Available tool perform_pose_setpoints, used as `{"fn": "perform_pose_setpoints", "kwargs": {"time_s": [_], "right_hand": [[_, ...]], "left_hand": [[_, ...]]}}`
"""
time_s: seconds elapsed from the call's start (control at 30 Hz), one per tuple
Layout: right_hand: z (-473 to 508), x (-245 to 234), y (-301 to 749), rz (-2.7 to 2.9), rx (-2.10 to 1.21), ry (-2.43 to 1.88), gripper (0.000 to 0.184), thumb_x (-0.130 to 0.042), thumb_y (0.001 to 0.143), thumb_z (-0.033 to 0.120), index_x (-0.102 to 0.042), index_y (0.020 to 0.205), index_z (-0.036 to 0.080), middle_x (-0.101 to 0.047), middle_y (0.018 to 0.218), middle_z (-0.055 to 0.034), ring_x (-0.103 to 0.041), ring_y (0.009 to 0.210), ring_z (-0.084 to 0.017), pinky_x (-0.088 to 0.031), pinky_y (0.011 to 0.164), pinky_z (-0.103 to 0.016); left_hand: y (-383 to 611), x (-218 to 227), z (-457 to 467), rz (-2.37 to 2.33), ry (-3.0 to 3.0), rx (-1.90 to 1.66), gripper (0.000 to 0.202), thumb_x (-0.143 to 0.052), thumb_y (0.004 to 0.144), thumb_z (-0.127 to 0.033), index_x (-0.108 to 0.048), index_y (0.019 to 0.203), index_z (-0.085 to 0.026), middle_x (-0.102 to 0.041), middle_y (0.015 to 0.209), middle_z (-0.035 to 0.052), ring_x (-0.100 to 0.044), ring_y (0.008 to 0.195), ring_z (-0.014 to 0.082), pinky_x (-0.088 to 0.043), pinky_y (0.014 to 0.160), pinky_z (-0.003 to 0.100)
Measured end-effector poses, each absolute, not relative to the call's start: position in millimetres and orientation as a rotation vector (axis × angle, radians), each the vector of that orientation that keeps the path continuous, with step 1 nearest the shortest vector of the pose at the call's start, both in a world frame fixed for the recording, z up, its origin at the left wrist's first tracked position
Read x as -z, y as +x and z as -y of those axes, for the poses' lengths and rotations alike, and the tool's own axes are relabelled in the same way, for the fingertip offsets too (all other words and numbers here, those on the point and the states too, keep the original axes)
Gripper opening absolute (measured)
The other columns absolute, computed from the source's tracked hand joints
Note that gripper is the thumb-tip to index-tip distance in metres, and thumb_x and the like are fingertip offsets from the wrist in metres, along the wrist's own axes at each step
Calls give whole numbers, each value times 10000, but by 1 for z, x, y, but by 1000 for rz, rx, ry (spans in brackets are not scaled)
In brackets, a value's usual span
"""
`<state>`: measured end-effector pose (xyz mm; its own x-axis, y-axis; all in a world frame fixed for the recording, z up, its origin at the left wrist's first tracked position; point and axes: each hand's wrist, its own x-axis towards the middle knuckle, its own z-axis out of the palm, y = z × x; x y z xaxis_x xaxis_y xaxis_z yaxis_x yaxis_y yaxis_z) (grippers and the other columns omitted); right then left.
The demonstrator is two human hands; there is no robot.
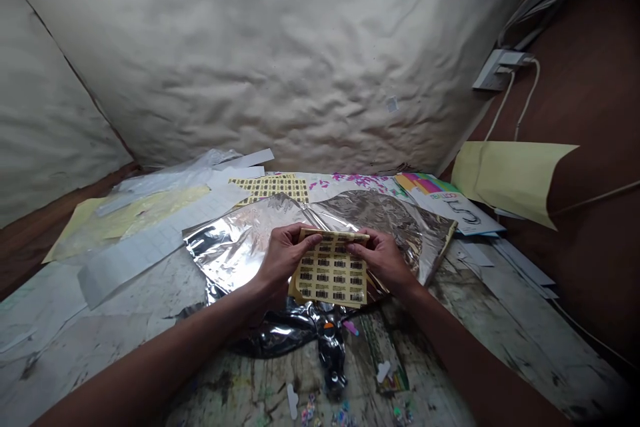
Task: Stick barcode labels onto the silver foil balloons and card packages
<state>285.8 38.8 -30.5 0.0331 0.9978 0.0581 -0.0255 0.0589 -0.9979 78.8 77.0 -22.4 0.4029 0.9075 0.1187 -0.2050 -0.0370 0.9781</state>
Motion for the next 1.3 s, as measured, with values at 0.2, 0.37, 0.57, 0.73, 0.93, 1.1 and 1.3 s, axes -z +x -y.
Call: {"fn": "perform_pose_setpoints", "kwargs": {"time_s": [0.2,0.37,0.57,0.73,0.93,1.1,1.3], "right_hand": [[-39,39,282,1248,-1061,-1207,303,-750,735,336,-637,968,177,-688,911,-43,-647,773,-189,-532,702,-319],[-27,19,272,1630,-278,-1236,308,-674,839,249,-634,1144,237,-624,1179,-67,-568,1122,-230,-440,997,-415],[-14,2,263,1787,26,-1117,109,-619,887,180,-681,963,228,-683,934,-52,-603,953,-221,-504,850,-384],[-12,8,263,1761,113,-1109,107,-628,878,152,-678,947,218,-690,898,-44,-607,903,-215,-501,820,-380],[-11,9,261,1742,104,-1138,89,-623,882,177,-685,919,228,-684,901,-53,-605,905,-221,-503,810,-383],[-8,10,259,1719,32,-1189,91,-606,874,194,-680,904,236,-649,999,-82,-581,982,-247,-500,858,-423],[8,0,258,1718,-213,-1121,40,-638,849,227,-675,838,232,-659,981,-79,-598,979,-254,-483,907,-439]], "left_hand": [[78,19,-76,-776,1394,-994,238,-696,818,-365,-694,853,-129,-711,797,59,-671,687,189,-547,604,279],[79,18,-72,-745,1599,-1056,183,-652,849,-297,-740,911,-149,-712,816,47,-660,721,178,-529,628,256],[82,15,-62,-691,1733,-1152,176,-626,856,-205,-753,972,-167,-722,892,47,-656,785,169,-508,686,238],[83,14,-59,-748,1753,-1132,157,-638,850,-246,-749,894,-146,-692,758,26,-633,695,155,-482,602,220],[84,17,-61,-840,1678,-1090,236,-662,834,-357,-710,773,-135,-658,675,8,-600,614,138,-445,537,207],[87,22,-64,-785,1354,-905,310,-695,798,-449,-701,831,-140,-708,762,39,-645,636,163,-502,580,243],[76,32,-89,-876,1012,-966,305,-690,806,-430,-647,870,-135,-709,764,74,-672,620,189,-565,589,321]]}}
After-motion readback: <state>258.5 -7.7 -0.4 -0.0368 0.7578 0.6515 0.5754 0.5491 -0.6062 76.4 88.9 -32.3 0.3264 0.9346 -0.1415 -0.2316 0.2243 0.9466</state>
